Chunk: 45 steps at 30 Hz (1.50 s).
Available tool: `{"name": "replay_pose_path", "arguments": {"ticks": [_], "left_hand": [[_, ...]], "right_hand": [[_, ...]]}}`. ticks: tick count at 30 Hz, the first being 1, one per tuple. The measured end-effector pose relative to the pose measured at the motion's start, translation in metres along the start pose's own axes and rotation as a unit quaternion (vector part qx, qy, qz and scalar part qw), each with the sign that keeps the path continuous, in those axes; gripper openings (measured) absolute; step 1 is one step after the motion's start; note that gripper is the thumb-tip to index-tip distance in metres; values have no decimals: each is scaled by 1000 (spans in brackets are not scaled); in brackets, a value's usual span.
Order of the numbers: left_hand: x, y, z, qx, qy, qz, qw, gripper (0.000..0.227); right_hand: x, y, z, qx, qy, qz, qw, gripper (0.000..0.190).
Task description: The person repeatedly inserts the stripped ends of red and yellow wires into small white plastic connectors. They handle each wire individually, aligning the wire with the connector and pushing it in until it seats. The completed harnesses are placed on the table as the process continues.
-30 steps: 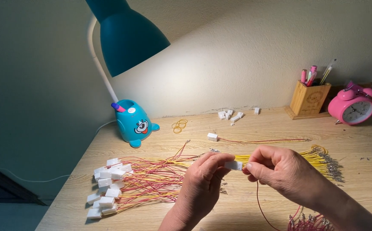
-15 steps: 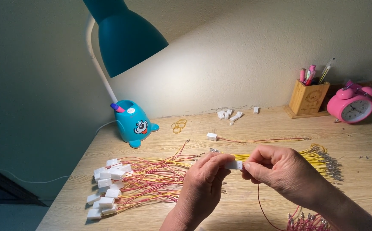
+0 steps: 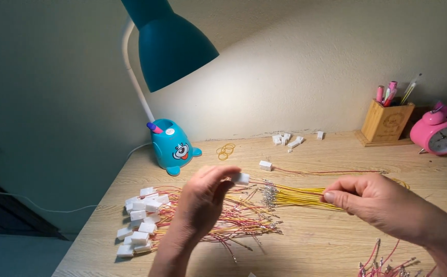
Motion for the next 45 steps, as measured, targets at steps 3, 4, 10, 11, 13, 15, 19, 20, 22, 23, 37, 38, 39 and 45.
{"name": "replay_pose_path", "arguments": {"ticks": [3,4,10,11,13,15,19,20,22,23,37,38,39,45], "left_hand": [[-3,-39,18,27,-20,-18,999,21],[-8,-50,24,25,-20,-17,999,21],[-34,-103,59,137,-293,9,946,26],[-39,-104,63,139,-362,34,921,30],[-52,-106,68,140,-437,65,886,33],[-65,-109,76,136,-485,79,860,32],[-85,-117,100,136,-511,74,846,35],[-89,-119,101,131,-519,77,841,34],[-95,-122,105,127,-529,78,836,33],[-96,-123,106,128,-533,78,833,32],[-93,-120,116,157,-511,125,836,54],[-88,-121,115,179,-468,116,858,53],[-83,-122,113,199,-425,105,877,52],[-21,-95,18,114,-240,98,959,42]], "right_hand": [[-1,-5,2,-12,19,-32,999,28],[-1,-3,3,-11,21,-33,999,28],[-1,34,8,-28,13,-20,999,26],[-7,42,16,-58,37,-22,997,25],[-11,60,21,-89,66,-14,994,26],[-3,81,30,-223,18,12,974,24],[24,102,36,-272,-28,16,962,28],[30,105,38,-290,-38,5,956,29],[39,113,40,-307,-50,-6,951,29],[43,116,39,-312,-50,-10,949,27],[2,81,53,-298,-34,-18,954,36],[-7,72,53,-278,-46,-10,959,30],[-17,64,55,-257,-59,-4,965,26],[-61,78,-11,-418,19,117,901,12]]}}
Point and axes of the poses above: each hand's wrist, its own x-axis towards the middle knuckle, its own y-axis out of the palm, z = x × y, the point moved 6 cm from there along x, towards the middle knuckle, and after that the axes turned 4 degrees about y, right-handed, at the moved point
